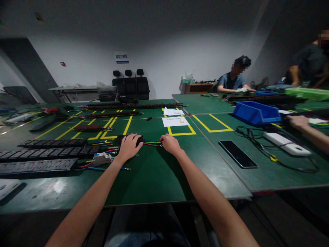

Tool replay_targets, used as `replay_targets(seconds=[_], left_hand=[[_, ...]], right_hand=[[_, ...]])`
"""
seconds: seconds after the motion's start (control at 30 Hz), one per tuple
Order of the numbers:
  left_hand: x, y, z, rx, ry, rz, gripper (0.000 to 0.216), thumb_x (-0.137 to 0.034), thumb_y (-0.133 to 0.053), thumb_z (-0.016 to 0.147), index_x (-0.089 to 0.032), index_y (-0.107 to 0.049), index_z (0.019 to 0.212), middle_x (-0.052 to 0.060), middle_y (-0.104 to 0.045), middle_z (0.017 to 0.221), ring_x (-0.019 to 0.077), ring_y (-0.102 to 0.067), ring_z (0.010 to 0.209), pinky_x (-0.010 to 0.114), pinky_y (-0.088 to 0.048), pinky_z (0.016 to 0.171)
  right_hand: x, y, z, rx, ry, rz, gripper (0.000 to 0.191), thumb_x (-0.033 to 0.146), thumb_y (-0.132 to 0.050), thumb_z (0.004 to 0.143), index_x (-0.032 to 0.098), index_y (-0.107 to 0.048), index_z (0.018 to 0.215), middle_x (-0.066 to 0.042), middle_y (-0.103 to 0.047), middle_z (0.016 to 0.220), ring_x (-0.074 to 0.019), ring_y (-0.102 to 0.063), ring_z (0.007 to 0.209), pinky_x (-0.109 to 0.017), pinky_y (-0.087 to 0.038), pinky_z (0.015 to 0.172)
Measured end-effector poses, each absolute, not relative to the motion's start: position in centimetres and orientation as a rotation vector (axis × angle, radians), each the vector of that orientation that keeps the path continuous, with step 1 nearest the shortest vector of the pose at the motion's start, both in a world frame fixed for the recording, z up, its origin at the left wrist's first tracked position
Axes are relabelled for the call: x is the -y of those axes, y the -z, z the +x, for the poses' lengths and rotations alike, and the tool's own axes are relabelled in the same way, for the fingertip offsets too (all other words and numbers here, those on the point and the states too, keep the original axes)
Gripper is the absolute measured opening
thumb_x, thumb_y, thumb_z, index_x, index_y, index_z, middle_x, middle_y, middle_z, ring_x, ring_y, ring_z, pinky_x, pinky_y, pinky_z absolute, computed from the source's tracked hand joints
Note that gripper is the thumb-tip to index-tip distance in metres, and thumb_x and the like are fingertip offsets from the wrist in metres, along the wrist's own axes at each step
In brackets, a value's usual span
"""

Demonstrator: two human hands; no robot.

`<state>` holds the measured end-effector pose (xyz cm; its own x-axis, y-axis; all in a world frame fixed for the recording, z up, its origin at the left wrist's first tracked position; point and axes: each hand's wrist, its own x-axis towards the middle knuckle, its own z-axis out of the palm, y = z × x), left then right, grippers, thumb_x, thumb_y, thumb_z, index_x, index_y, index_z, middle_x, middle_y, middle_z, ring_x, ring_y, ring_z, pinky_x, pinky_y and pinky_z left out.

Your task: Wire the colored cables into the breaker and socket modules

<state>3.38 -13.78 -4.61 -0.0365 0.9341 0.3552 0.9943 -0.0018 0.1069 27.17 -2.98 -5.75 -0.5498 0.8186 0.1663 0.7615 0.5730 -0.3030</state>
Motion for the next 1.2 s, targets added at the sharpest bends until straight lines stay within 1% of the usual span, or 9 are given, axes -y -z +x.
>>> replay_targets(seconds=[0.17,0.47,0.73,1.2], left_hand=[[13.75,4.67,3.36,2.075,0.489,-2.043,0.048,-0.048,-0.043,0.105,-0.023,-0.059,0.143,0.013,-0.058,0.151,0.0333,-0.047,0.144,0.06,-0.033,0.121],[13.78,4.47,3.34,2.092,0.476,-2.057,0.05,-0.049,-0.041,0.105,-0.023,-0.058,0.144,0.013,-0.057,0.152,0.0329,-0.047,0.145,0.061,-0.032,0.122],[13.91,4.23,3.45,2.1,0.47,-2.054,0.049,-0.048,-0.042,0.105,-0.023,-0.058,0.144,0.013,-0.057,0.152,0.0326,-0.047,0.145,0.06,-0.032,0.122],[13.7,4.68,3.24,2.08,0.479,-2.044,0.049,-0.049,-0.042,0.105,-0.023,-0.059,0.143,0.014,-0.057,0.151,0.0334,-0.047,0.144,0.061,-0.033,0.121]], right_hand=[[3.0,5.76,27.13,2.511,-0.277,-1.312,0.03,0.016,-0.046,0.1,0.02,-0.074,0.109,-0.008,-0.069,0.115,-0.0193,-0.065,0.101,-0.026,-0.044,0.079],[2.87,5.85,27.2,2.506,-0.322,-1.284,0.03,0.017,-0.045,0.102,0.02,-0.074,0.112,-0.01,-0.068,0.115,-0.0192,-0.064,0.101,-0.027,-0.045,0.082],[2.85,5.86,27.17,2.502,-0.31,-1.269,0.028,0.015,-0.047,0.102,0.019,-0.073,0.109,-0.009,-0.069,0.114,-0.0181,-0.064,0.098,-0.026,-0.044,0.079],[2.99,5.82,27.07,2.496,-0.297,-1.303,0.028,0.015,-0.047,0.101,0.021,-0.074,0.109,-0.008,-0.069,0.113,-0.0185,-0.064,0.098,-0.026,-0.043,0.079]])
